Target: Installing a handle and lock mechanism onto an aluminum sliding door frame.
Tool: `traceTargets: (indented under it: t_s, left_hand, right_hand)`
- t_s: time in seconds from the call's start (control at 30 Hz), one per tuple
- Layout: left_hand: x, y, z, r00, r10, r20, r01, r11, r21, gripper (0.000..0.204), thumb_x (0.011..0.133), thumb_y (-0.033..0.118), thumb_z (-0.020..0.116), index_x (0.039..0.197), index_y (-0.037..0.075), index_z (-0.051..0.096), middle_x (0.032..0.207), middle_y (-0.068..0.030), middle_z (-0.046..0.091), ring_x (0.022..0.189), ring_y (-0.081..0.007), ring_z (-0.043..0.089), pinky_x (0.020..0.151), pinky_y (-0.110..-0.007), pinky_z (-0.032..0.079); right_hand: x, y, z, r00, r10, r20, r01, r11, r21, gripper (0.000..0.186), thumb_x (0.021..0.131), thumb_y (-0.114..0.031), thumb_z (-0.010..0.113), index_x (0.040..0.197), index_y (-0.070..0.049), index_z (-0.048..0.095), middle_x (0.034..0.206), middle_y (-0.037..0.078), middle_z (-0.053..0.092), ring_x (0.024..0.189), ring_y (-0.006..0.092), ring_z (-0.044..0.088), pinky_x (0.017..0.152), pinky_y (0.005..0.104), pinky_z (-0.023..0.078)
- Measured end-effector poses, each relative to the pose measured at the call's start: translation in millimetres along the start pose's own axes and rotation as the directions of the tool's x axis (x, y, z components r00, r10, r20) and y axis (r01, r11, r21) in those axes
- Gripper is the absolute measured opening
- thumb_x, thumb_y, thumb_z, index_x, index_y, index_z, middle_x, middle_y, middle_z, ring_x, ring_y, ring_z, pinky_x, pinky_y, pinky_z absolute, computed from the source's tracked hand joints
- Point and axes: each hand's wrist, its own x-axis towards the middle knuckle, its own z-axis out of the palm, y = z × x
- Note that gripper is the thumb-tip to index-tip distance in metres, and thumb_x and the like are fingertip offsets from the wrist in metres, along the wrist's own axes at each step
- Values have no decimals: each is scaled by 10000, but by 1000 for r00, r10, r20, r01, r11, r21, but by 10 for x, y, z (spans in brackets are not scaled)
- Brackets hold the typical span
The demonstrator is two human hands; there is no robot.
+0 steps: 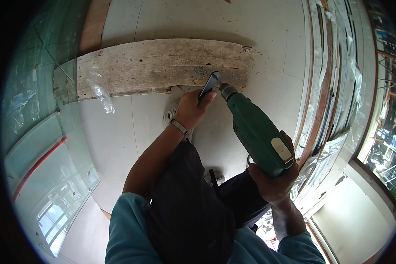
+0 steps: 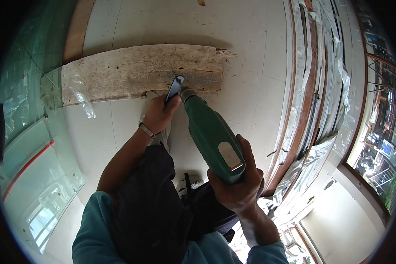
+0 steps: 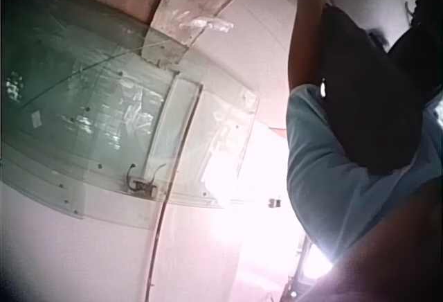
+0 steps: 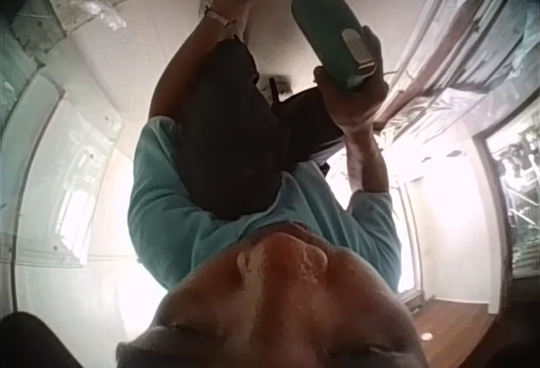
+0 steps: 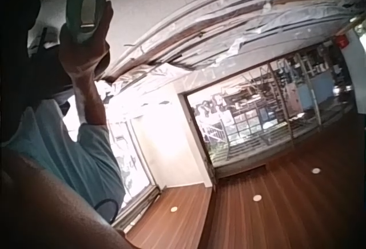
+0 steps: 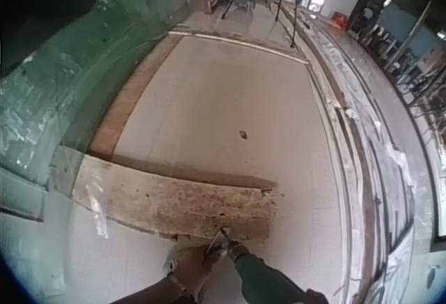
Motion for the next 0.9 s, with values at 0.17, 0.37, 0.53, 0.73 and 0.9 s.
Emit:
traceTargets:
  t_s: [0.17,0.37,0.53,0.73,0.9]
  left_hand:
    - [57,-145,-115,988,-151,6,151,988,-18,477,926,433,590,741,-7,578,550,-117,528,486,-231,541,504,-383,421]
    - [146,-118,-230,863,-440,248,503,699,-509,499,899,531,597,711,90,461,562,15,440,446,-103,458,437,-297,400]
    - [171,121,-295,896,-322,304,443,642,-626,506,883,550,610,726,100,440,588,15,442,461,-100,467,442,-286,406]
    - [135,1159,-885,952,-94,290,148,974,-170,451,952,463,547,783,47,511,627,-22,517,542,-121,537,537,-288,453]
    - [60,2642,-1099,913,-155,377,144,988,57,445,949,451,550,799,33,537,616,-15,526,532,-116,545,503,-285,453]
  right_hand:
    - [-109,-29,-48,998,34,-44,-32,998,55,735,662,-1,724,1300,155,394,993,225,669,905,274,690,790,347,555]
    - [-275,72,-246,948,251,-198,-206,953,224,708,630,-17,718,1260,136,435,976,187,661,887,260,676,794,334,544]
    - [-227,-112,-580,903,410,-128,-381,902,202,668,622,-14,666,1247,102,462,1004,155,637,857,194,639,755,291,522]
    - [-402,-833,-1275,843,506,-183,-432,839,332,554,616,11,674,1152,55,540,935,102,648,786,157,617,707,279,512]
    - [-660,-1592,-1740,696,589,-410,-350,777,523,579,608,28,680,1172,35,554,889,78,654,774,133,622,680,274,513]
